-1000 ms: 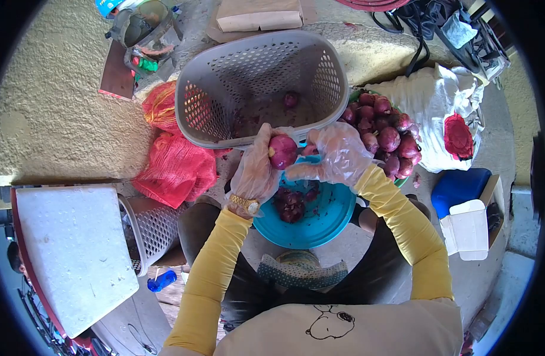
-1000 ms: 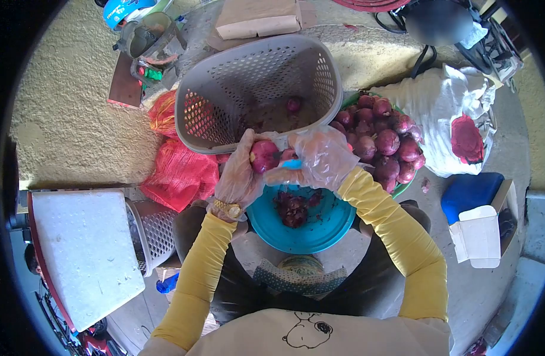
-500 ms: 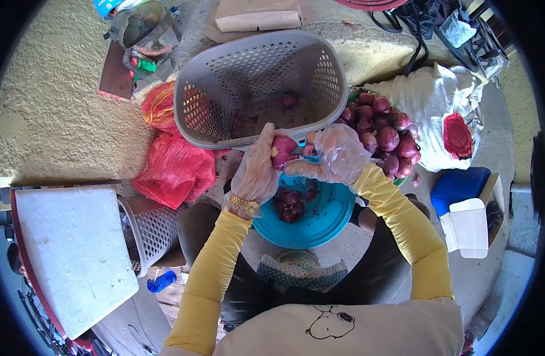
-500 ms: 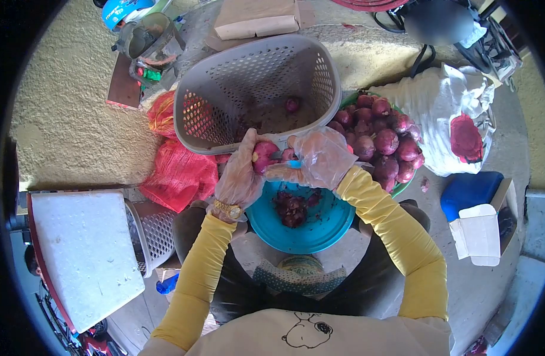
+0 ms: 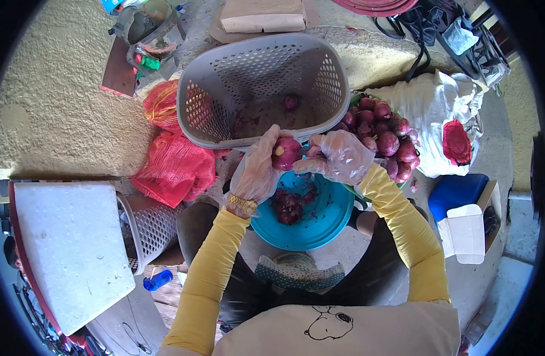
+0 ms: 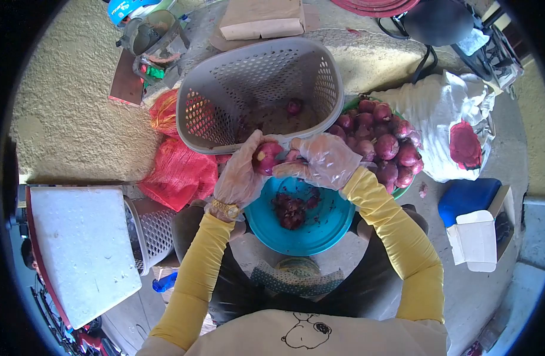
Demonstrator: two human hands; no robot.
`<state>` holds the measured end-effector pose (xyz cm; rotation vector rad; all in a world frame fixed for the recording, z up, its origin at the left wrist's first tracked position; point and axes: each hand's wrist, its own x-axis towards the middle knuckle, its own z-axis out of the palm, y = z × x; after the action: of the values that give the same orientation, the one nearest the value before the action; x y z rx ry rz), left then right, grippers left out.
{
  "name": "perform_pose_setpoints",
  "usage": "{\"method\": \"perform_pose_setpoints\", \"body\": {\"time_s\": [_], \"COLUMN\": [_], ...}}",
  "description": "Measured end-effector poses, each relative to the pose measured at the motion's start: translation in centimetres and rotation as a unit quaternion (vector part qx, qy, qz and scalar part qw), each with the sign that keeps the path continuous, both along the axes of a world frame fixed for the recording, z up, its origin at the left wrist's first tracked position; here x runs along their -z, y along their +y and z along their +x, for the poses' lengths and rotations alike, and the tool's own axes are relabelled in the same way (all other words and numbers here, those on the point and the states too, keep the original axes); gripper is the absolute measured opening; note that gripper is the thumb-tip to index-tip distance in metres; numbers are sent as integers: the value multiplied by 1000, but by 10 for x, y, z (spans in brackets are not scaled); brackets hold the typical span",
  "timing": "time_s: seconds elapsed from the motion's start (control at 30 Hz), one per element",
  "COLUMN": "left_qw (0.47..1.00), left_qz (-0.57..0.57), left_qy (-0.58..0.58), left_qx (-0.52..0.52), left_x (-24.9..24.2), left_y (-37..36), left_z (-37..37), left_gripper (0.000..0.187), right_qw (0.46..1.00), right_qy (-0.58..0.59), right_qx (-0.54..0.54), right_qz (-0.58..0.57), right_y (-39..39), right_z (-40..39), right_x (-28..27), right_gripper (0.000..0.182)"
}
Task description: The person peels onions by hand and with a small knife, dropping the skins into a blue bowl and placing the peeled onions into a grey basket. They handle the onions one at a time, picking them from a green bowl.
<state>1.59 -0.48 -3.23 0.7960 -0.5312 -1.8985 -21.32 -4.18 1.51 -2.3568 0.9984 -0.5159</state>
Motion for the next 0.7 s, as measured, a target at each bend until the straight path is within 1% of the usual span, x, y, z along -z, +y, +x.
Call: {"method": "perform_pose_setpoints", "body": {"time_s": [0.03,0.07,0.1,0.13,0.17,0.2,0.23,0.27,0.3,0.37,0.43,0.47,0.5,0.57,0.6,0.67,0.7], "left_qw": [925,713,713,797,867,868,880,890,890,935,940,945,944,975,975,953,954], "left_qz": [-230,-423,-422,-350,-272,-273,-264,-257,-259,-191,-185,-177,-179,-125,-126,-165,-165], "left_qy": [-301,-559,-559,-492,-416,-416,-396,-376,-376,-297,-283,-272,-271,-180,-180,-251,-249], "left_qx": [-14,-27,-31,-9,12,6,-5,-15,-18,-37,-45,-52,-57,21,16,38,33], "left_x": [-6,-10,-12,-14,-15,-12,-5,-1,-1,-1,-12,-17,-33,-69,-73,-79,-81], "left_y": [2,4,4,3,2,3,3,3,4,4,2,0,0,1,0,-2,-1], "left_z": [-1,-1,-2,-2,-2,-1,0,1,1,1,0,0,0,0,3,10,14], "left_gripper": [35,40,40,41,42,42,43,45,45,48,50,52,52,58,58,60,60], "right_qw": [999,999,995,988,989,989,989,989,989,989,983,989,989,978,978,986,987], "right_qy": [-19,-18,-19,-19,-17,-8,1,2,7,13,-2,-46,-43,-96,-94,-149,-146], "right_qx": [-1,-4,11,26,23,6,-12,-15,3,21,-35,-41,-44,-35,-40,6,2], "right_qz": [40,39,95,150,148,148,147,144,149,148,181,135,131,184,182,73,72], "right_y": [0,0,1,1,0,0,-1,2,7,12,14,20,21,20,26,36,35], "right_z": [0,0,0,0,0,0,0,0,-1,-5,-14,-18,-19,-19,-15,-3,1], "right_x": [0,-2,-7,-10,-13,-16,-19,-22,-25,-28,-30,-34,-33,-24,-32,-58,-65], "right_gripper": [50,50,49,48,48,49,50,50,48,46,40,30,30,27,27,29,29]}}
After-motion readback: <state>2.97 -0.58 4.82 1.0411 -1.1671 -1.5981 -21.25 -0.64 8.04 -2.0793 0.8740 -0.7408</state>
